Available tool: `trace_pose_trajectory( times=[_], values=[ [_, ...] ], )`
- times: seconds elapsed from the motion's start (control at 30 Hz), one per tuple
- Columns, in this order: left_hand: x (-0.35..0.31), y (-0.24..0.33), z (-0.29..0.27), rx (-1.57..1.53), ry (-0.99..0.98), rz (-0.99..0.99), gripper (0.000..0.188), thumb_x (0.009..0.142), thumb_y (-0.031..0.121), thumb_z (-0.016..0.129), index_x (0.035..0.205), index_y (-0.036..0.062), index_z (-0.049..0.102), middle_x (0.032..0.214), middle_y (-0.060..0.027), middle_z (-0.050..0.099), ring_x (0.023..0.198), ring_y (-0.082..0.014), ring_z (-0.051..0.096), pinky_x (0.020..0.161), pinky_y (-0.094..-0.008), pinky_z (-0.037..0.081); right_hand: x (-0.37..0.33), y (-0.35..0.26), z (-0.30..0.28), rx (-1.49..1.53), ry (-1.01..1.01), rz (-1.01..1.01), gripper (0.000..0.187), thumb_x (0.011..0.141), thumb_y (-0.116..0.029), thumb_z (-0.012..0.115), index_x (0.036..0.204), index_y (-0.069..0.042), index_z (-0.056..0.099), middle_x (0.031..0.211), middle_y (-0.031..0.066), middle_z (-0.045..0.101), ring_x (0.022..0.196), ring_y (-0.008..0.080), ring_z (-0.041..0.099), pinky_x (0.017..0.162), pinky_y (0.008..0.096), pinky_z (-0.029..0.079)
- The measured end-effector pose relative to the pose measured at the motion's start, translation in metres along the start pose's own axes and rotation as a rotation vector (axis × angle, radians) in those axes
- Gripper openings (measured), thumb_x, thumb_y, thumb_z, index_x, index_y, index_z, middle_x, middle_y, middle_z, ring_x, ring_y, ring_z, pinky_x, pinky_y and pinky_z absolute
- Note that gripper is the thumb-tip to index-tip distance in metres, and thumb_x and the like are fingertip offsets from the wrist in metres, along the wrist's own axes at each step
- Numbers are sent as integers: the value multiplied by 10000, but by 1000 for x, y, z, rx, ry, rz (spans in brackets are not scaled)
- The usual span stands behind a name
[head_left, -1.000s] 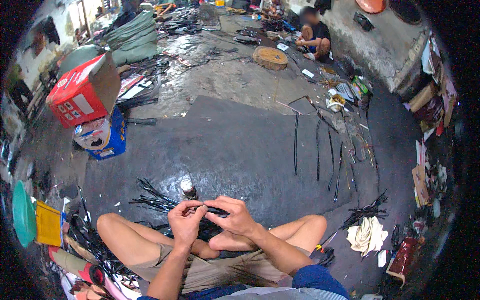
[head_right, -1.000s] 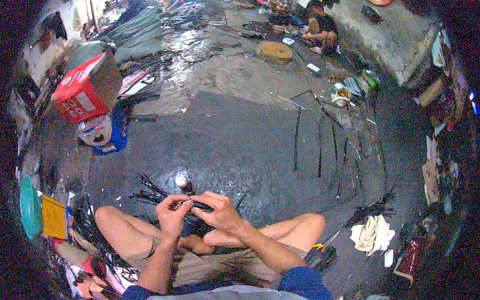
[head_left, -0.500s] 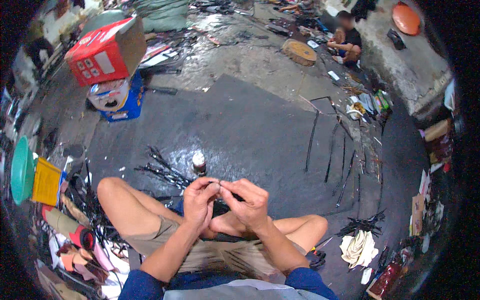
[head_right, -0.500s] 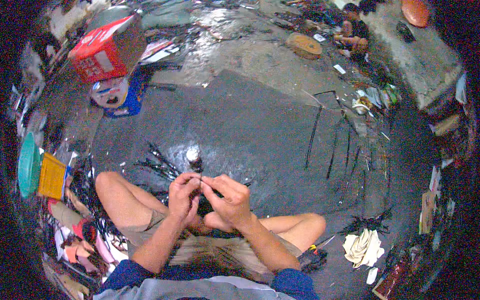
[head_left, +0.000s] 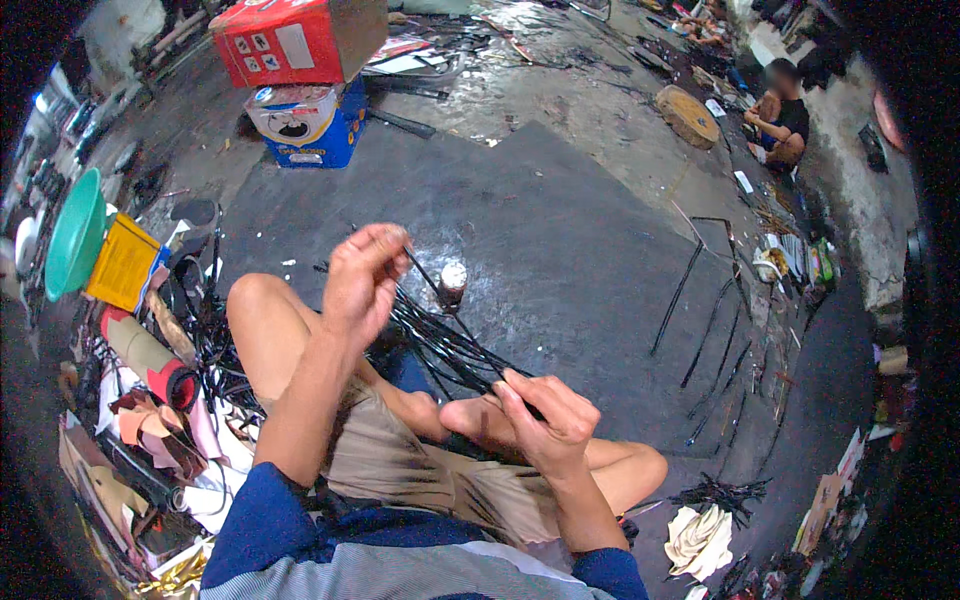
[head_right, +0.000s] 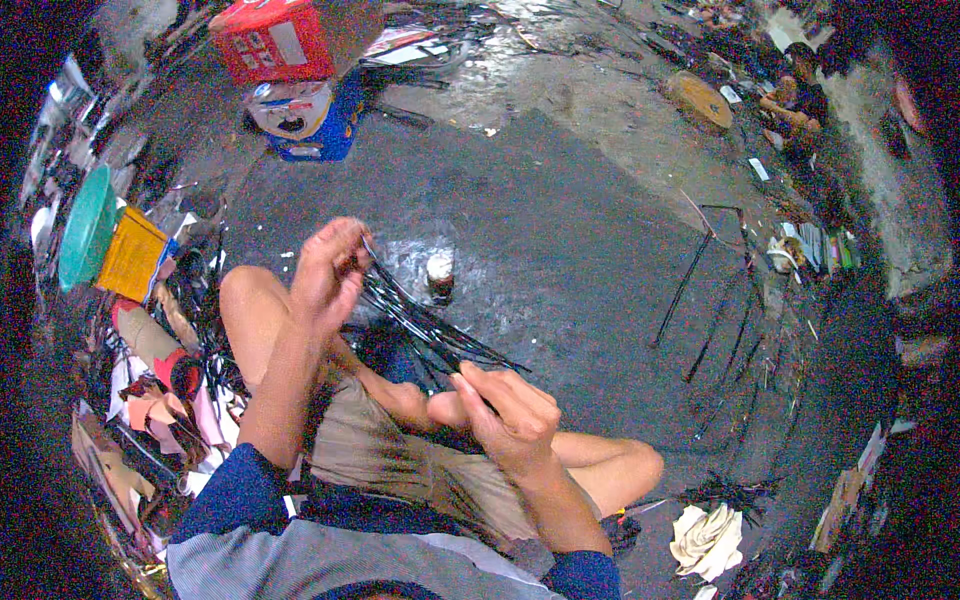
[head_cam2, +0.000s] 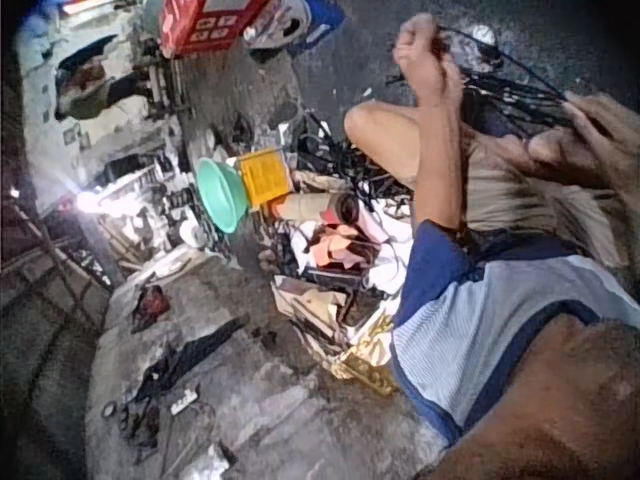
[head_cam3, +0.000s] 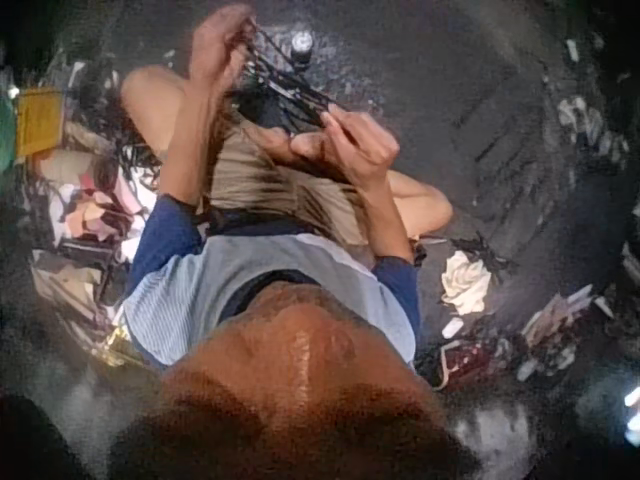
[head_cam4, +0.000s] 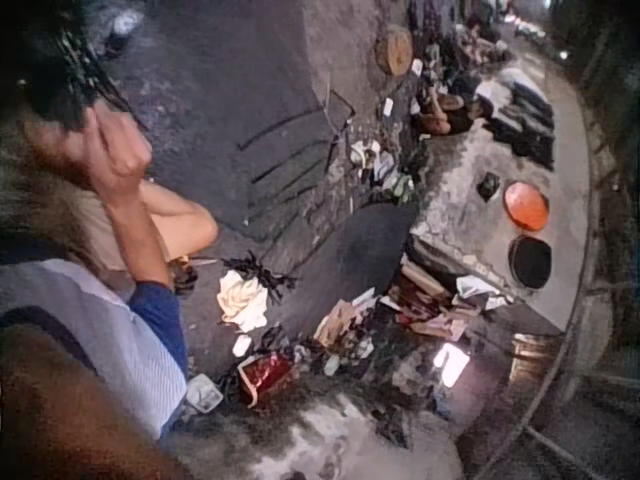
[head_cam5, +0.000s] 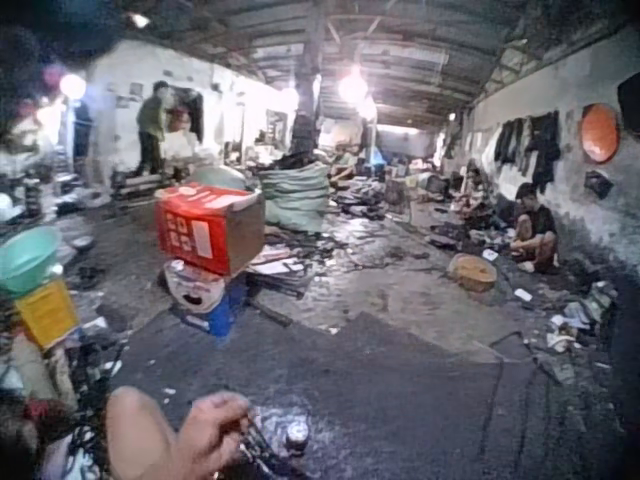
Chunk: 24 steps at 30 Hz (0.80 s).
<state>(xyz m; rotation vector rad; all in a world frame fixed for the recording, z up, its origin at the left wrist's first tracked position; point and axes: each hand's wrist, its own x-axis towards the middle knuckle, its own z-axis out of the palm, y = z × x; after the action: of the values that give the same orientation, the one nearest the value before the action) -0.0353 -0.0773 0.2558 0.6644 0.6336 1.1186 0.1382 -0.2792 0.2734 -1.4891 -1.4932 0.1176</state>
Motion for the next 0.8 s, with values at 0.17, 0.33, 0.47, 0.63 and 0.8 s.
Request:
trace_pose_trajectory(
  times=[0.17, 0.33, 0.47, 0.63, 0.8],
  values=[
    [69, 6, -61, 30, 187, -27, 74, 931, 96, 702, 948, 30, 671, 837, -27, 649, 705, -102, 585, 619, -228, 481, -34, 15, -6, -32, -57, 156, 149, 776, -8, 818, 914, 15, 769, 738, 126, 714, 627, 192, 679, 587, 285, 518],
    [134, -28, -136, 216, 443, -254, 131, 884, 112, 750, 849, 59, 635, 715, -26, 616, 555, -124, 559, 457, -221, 440, -81, 37, -30, -61, -123, 329, 120, 796, -19, 806, 906, 13, 770, 739, 131, 711, 610, 201, 665, 567, 298, 502],
    [163, -85, -222, 279, 450, -330, 211, 865, 20, 735, 750, 59, 563, 661, -46, 564, 477, -132, 490, 381, -263, 364, -100, 51, -44, -47, -326, 470, 157, 857, -128, 767, 989, -43, 766, 838, 137, 733, 707, 289, 707, 639, 370, 551],
    [158, -144, -286, 413, 373, -401, 212, 908, 58, 670, 738, 74, 545, 613, -52, 543, 457, -180, 501, 378, -319, 380, -114, 65, -81, 19, -294, 532, 159, 876, -142, 755, 935, 5, 742, 820, 149, 731, 711, 286, 710, 647, 367, 550],
    [164, -131, -279, 582, 804, -377, 98, 806, 23, 744, 773, 11, 653, 686, -82, 642, 495, -176, 556, 412, -294, 431, -146, 111, -120, -239, -590, 638, 252, 865, -274, 742, 955, -39, 757, 930, 167, 748, 851, 350, 722, 792, 444, 569]
  ],
)
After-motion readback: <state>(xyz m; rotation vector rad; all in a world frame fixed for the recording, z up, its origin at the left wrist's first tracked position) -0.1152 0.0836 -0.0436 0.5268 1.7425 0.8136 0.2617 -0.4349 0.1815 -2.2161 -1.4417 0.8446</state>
